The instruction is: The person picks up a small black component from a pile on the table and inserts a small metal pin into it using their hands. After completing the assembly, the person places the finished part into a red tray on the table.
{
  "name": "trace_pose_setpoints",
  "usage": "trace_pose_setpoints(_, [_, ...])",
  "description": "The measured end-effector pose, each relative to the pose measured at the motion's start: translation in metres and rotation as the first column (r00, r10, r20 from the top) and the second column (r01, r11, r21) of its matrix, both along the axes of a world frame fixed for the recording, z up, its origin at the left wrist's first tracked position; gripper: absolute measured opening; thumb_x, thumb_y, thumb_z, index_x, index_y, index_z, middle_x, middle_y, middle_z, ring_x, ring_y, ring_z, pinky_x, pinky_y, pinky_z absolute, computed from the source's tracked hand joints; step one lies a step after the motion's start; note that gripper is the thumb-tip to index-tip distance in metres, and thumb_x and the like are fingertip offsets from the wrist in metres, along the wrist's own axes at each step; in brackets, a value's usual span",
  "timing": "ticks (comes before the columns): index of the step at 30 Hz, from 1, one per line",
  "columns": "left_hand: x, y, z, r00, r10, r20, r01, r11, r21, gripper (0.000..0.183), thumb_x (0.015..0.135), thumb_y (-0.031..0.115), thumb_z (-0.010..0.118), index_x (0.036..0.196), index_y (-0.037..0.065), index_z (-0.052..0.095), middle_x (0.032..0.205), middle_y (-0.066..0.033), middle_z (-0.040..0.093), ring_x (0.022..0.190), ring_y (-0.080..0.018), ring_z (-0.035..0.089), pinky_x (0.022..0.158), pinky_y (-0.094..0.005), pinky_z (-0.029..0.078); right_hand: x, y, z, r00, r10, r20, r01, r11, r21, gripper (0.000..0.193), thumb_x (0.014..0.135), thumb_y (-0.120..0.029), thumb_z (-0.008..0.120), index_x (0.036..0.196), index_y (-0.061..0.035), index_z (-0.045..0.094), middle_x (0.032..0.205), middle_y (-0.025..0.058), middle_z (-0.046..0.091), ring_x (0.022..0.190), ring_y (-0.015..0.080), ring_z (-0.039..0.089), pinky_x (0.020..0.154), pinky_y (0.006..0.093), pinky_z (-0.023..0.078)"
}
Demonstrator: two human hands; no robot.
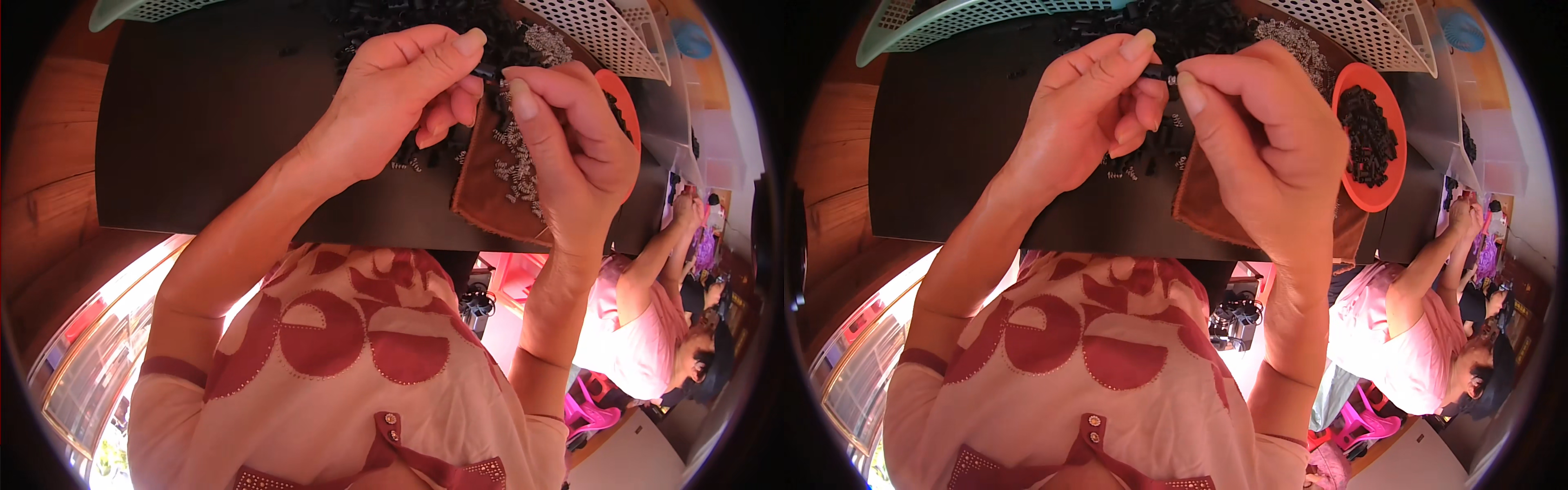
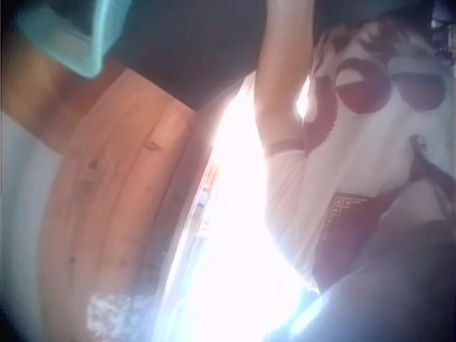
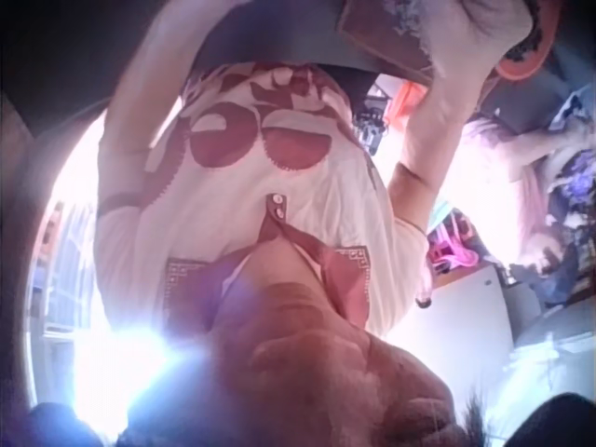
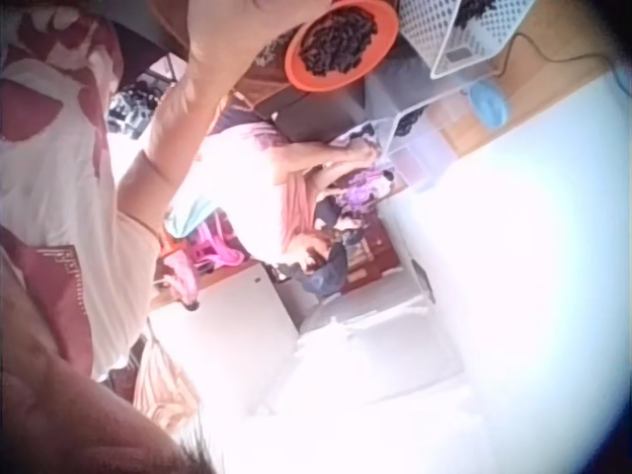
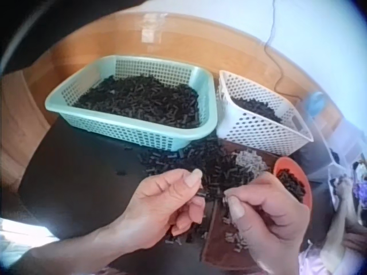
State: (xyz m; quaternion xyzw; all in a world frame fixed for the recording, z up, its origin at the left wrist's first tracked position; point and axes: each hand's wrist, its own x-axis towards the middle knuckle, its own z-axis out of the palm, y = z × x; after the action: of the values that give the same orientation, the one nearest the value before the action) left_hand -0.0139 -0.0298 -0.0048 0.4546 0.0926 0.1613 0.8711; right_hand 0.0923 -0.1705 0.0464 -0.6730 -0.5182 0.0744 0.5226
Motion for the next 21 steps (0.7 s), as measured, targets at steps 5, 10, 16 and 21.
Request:
trace_pose_setpoints(5, [0.001,-0.004,0.0,1.0,-0.011,-0.008,0.011,1.0,0.022,0.031,0.101,0.034,0.054,0.092,0.006,0.064,0.068,-0.0045,0.061,0.05,-0.007,0.048,0.042,-0.022,0.034,0.004,0.003,-0.011,0.998,-0.014,0.067,0.012,0.999,0.034,0.01,0.087,0.004,0.066,0.097,0.0025,0.067,0.082,0.0019,0.056,0.069,0.0065,0.049,0.06,0.0193,0.039])
trace_pose_setpoints(10, [0.0,-0.004,0.0,1.0,-0.009,-0.018,0.009,1.0,0.025,0.032,0.101,0.034,0.054,0.091,0.006,0.064,0.068,-0.0043,0.061,0.05,-0.0066,0.048,0.042,-0.0219,0.034,0.001,0.007,-0.012,0.996,-0.036,0.077,0.032,0.998,0.061,0.008,0.086,0.002,0.068,0.094,0.0006,0.068,0.078,0.0035,0.057,0.063,0.0077,0.05,0.055,0.0213,0.04])
trace_pose_setpoints(16, [0.001,-0.002,-0.001,1.0,0.006,0.015,-0.005,1.0,-0.027,0.031,0.101,0.033,0.053,0.09,0.005,0.064,0.068,-0.0037,0.061,0.049,-0.0065,0.046,0.041,-0.0219,0.032,-0.005,0.013,-0.021,0.915,-0.081,0.396,0.054,0.995,0.08,0.017,0.086,0.001,0.068,0.102,0.0006,0.067,0.083,0.0073,0.058,0.064,0.0146,0.054,0.058,0.0253,0.045])
trace_pose_setpoints(21, [0.001,-0.003,0.0,1.0,0.013,-0.009,-0.013,0.997,-0.078,0.031,0.101,0.033,0.054,0.089,0.006,0.063,0.068,-0.0031,0.061,0.048,-0.0063,0.045,0.041,-0.022,0.031,-0.006,0.012,-0.019,0.917,-0.112,0.384,0.085,0.993,0.086,0.022,0.086,0.0,0.068,0.107,0.0003,0.065,0.084,0.0084,0.059,0.066,0.019,0.057,0.059,0.0282,0.048])
